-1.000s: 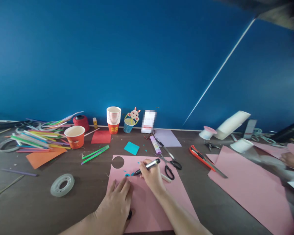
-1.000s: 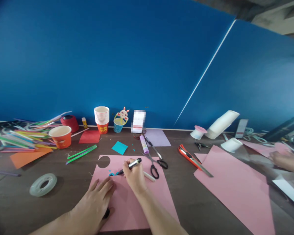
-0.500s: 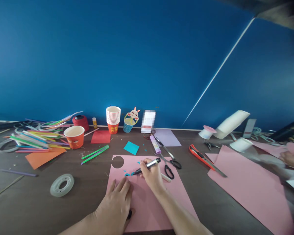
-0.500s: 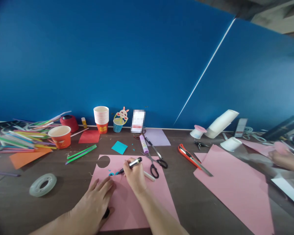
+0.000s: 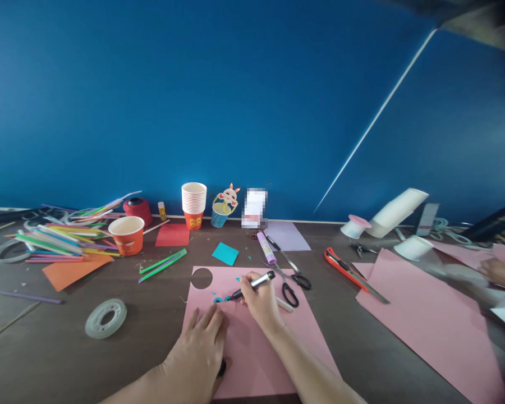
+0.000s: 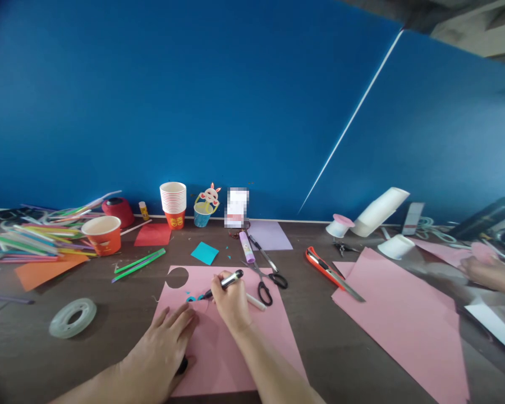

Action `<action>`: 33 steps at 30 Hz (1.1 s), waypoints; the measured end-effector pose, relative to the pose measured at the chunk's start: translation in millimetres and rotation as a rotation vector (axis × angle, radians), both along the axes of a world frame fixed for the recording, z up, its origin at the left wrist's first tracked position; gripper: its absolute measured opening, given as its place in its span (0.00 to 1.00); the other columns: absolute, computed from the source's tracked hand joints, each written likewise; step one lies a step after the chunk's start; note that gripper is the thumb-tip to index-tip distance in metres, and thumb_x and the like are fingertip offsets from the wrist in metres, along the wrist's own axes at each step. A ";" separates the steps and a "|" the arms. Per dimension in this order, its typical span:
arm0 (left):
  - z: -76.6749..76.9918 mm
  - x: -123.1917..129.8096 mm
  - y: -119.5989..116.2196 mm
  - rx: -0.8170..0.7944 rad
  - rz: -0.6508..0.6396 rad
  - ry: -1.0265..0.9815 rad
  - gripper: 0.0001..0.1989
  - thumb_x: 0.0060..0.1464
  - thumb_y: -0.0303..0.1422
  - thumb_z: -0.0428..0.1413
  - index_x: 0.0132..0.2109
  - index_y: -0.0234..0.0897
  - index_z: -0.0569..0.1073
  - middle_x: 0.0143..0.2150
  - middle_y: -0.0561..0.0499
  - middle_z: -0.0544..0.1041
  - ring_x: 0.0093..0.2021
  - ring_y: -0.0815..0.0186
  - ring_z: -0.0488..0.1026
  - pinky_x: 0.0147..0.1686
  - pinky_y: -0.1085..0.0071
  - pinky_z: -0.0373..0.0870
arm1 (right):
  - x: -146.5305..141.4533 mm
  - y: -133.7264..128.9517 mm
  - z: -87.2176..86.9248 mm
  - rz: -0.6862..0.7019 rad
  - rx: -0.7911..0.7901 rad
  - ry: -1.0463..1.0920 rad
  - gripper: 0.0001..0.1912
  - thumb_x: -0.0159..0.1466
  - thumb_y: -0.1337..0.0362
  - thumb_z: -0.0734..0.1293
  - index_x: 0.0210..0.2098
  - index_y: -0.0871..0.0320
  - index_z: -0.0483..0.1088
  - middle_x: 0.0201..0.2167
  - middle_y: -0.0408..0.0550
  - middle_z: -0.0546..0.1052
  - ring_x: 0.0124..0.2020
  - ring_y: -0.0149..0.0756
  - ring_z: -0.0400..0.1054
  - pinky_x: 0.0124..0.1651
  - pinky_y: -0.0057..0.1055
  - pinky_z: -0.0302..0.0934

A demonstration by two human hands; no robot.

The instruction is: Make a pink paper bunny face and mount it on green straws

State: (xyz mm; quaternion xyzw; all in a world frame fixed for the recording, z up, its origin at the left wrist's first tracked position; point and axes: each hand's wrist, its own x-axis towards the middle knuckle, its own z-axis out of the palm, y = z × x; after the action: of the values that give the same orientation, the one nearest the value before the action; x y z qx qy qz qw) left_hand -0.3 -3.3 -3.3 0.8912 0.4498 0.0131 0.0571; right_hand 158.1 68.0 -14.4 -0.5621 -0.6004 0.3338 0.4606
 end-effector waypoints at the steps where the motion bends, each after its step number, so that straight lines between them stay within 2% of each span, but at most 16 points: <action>1: 0.2 0.2 -0.1 0.000 0.001 -0.001 0.23 0.54 0.37 0.45 0.55 0.31 0.64 0.56 0.38 0.64 0.59 0.51 0.54 0.56 0.52 0.50 | -0.3 0.0 0.1 0.001 0.000 0.004 0.14 0.59 0.59 0.59 0.19 0.57 0.59 0.10 0.39 0.64 0.13 0.30 0.63 0.16 0.22 0.53; 12: 2.8 -0.8 0.1 -0.004 -0.004 -0.006 0.23 0.53 0.33 0.45 0.55 0.30 0.64 0.56 0.38 0.64 0.59 0.52 0.54 0.55 0.51 0.51 | 0.9 0.4 -1.3 -0.016 -0.017 0.015 0.15 0.60 0.59 0.58 0.19 0.56 0.57 0.10 0.37 0.63 0.12 0.29 0.63 0.16 0.21 0.53; 21: -7.2 -1.1 0.4 0.052 -0.003 -0.031 0.23 0.55 0.40 0.44 0.54 0.32 0.66 0.56 0.38 0.64 0.59 0.50 0.54 0.55 0.50 0.51 | 0.4 1.5 -3.8 0.001 -0.010 -0.002 0.14 0.59 0.58 0.59 0.20 0.57 0.59 0.10 0.38 0.64 0.13 0.30 0.64 0.17 0.21 0.55; 33: -3.1 0.3 0.0 0.041 0.008 -0.022 0.22 0.53 0.34 0.46 0.54 0.31 0.66 0.55 0.38 0.65 0.58 0.51 0.55 0.54 0.51 0.53 | -0.2 1.4 -3.4 0.003 -0.021 0.019 0.14 0.60 0.58 0.59 0.21 0.57 0.60 0.10 0.38 0.63 0.13 0.31 0.64 0.17 0.22 0.55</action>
State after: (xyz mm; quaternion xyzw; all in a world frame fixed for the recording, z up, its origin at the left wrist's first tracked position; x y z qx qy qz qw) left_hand 0.1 -3.3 -6.5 0.8902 0.4523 0.0325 0.0439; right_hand 158.0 69.5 -17.8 -0.5628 -0.5933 0.3459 0.4599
